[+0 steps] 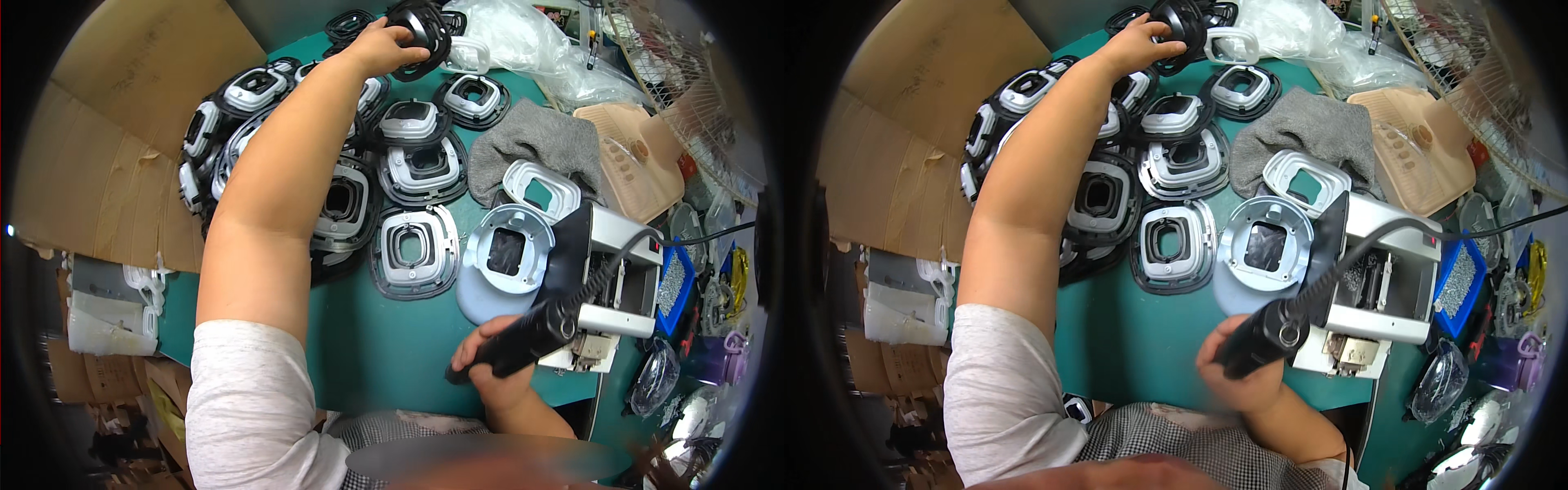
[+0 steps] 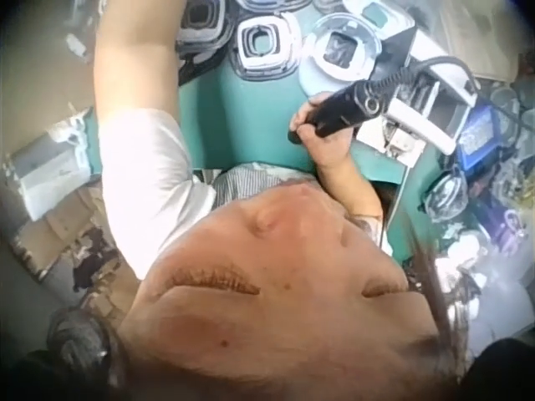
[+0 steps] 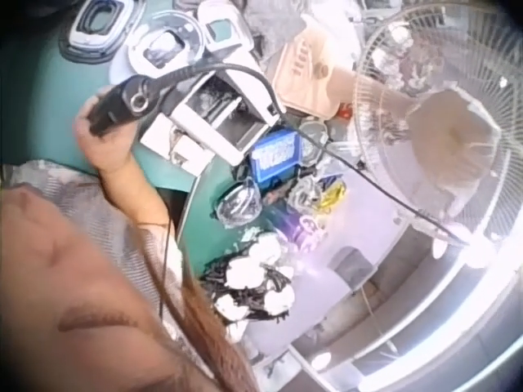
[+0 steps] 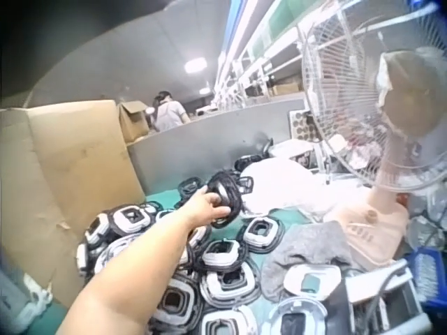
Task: The person assembles plastic housing components using an electric screwdriver.
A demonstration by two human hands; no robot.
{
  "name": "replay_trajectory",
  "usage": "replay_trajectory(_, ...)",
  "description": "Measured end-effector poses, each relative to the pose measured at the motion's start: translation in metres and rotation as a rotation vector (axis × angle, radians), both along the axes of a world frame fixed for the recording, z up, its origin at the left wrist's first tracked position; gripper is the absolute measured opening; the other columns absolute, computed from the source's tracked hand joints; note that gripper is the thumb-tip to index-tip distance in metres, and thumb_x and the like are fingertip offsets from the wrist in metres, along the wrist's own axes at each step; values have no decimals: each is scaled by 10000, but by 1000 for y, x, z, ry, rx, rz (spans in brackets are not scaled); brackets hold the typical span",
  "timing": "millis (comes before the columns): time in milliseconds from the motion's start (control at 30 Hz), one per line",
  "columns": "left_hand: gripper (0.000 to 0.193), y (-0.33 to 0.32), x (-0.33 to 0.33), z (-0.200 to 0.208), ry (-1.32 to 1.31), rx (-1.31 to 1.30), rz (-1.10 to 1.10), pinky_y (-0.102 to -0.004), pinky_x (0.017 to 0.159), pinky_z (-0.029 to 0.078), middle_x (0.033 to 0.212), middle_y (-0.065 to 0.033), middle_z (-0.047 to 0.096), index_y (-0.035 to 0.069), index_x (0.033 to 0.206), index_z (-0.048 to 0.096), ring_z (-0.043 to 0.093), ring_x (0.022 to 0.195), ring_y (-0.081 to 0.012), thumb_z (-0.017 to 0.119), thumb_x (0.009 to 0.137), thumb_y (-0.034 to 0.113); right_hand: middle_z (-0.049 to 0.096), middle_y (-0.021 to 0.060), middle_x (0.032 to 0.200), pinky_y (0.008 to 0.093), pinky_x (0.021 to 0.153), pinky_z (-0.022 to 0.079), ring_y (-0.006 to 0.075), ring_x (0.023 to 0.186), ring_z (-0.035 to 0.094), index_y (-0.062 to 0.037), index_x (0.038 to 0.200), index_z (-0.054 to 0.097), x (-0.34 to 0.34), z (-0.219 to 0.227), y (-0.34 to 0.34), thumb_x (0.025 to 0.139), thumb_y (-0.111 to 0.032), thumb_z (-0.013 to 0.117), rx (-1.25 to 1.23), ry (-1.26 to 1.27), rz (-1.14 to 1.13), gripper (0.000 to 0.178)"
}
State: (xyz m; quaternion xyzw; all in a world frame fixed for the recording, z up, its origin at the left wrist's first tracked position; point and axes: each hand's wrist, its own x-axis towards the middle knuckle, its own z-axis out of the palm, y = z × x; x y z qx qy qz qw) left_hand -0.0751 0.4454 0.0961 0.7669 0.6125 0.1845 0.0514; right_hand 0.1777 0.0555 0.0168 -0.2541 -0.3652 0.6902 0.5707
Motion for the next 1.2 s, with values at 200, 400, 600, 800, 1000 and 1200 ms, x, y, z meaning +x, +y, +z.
replay_trajectory(200,492,-119,8,55,241,59,-227,-417,1093,293,1478,-234,274,180,1122,656,257,1376,-380,734,730,468,573,96,775,301,594,499,170,624,589,-1,1082,433,-5,0,5,788,-27,645,-14,-30,-57,364)
replay_trajectory(400,357,-283,15,61,295,-19,-600,-484,1103,262,1432,-216,356,47,917,645,285,1356,-394,797,662,245,556,94,749,300,568,486,180,588,575,9,1050,437,-9,-2,11,820,-138,678,-5,-57,-186,364)
replay_trajectory(600,354,-404,24,5,129,-147,-376,-549,1095,230,1412,-194,399,35,686,637,331,1331,-379,770,680,363,531,108,737,307,568,483,193,586,547,-1,1097,439,-9,-4,19,889,-208,588,80,-115,-207,330)
replay_trajectory(800,467,-449,31,-42,139,-191,-127,-439,941,379,1365,-163,457,38,797,680,490,1130,-341,747,678,485,526,106,747,322,583,487,195,602,540,2,1088,440,-9,-8,24,901,-217,573,88,-111,-203,318)
replay_trajectory(1000,453,-455,34,-46,69,-195,-190,-443,836,444,1171,-155,536,56,897,654,538,1018,-335,736,686,449,523,106,747,320,582,490,195,602,542,-10,1089,438,-7,-12,21,902,-219,566,56,-121,-231,308)
replay_trajectory(1200,444,-426,33,-13,266,-347,-252,-412,820,434,1098,-131,562,99,915,702,544,1003,-298,711,700,486,532,107,704,308,555,489,196,556,547,9,1075,430,-12,-6,22,858,-216,652,71,-114,-239,383)
